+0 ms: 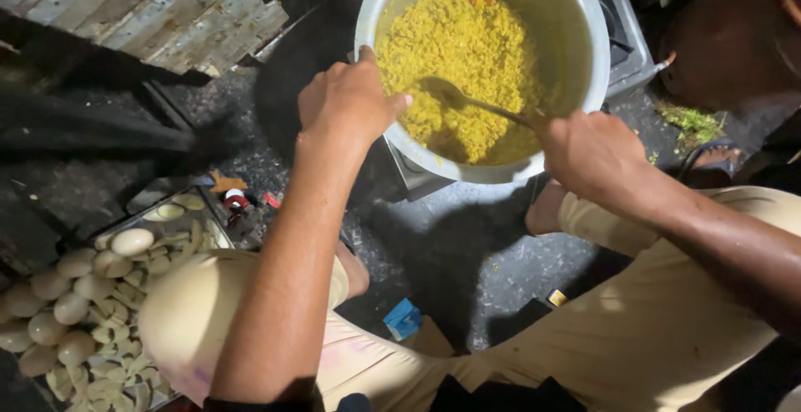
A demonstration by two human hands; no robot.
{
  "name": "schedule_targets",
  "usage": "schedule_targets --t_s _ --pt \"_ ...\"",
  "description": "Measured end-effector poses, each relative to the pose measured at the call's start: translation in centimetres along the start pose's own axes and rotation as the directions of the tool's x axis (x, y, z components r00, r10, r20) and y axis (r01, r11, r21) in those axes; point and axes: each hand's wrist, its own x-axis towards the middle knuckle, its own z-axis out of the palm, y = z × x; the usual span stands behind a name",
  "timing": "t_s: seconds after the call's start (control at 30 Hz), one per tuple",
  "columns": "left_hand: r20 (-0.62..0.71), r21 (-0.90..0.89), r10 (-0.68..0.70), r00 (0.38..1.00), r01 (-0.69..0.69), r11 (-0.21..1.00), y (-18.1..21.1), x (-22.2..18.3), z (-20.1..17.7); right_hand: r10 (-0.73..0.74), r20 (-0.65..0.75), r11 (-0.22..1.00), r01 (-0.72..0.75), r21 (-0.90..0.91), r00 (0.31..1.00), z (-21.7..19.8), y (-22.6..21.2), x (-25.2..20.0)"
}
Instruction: The person holds the side of a pot with one hand while stirring the food mixture inside the pot using a spoon.
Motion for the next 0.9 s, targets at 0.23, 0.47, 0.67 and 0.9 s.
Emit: schedule_targets --t_s 0.23,0.47,0.67,0.9 --pt "0.07 0.017 -0.021 0.997 0.02 1.0 0.4 -0.3 -0.1 0.164 0.124 0.981 -0.175 0.084 0.979 -1.1 0.7 5.4" --pt "0.064 0.012 -0.043 0.997 0.042 0.999 -1.0 -0.8 0.1 0.335 -0.006 0.941 -0.335 -0.052 0.942 -0.2 3.2 6.4" --pt "0.064 0.055 -0.037 0.997 0.033 0.998 -1.6 -0.8 0.5 -0.349 -0.42 0.935 0.282 -0.215 0.838 0.7 -1.6 -0.8" --pt "0.097 0.056 -0.064 0.993 0.059 0.997 -1.8 -1.0 0.7 -0.25 -0.119 0.962 0.26 0.082 0.961 -1.3 -0.2 -1.4"
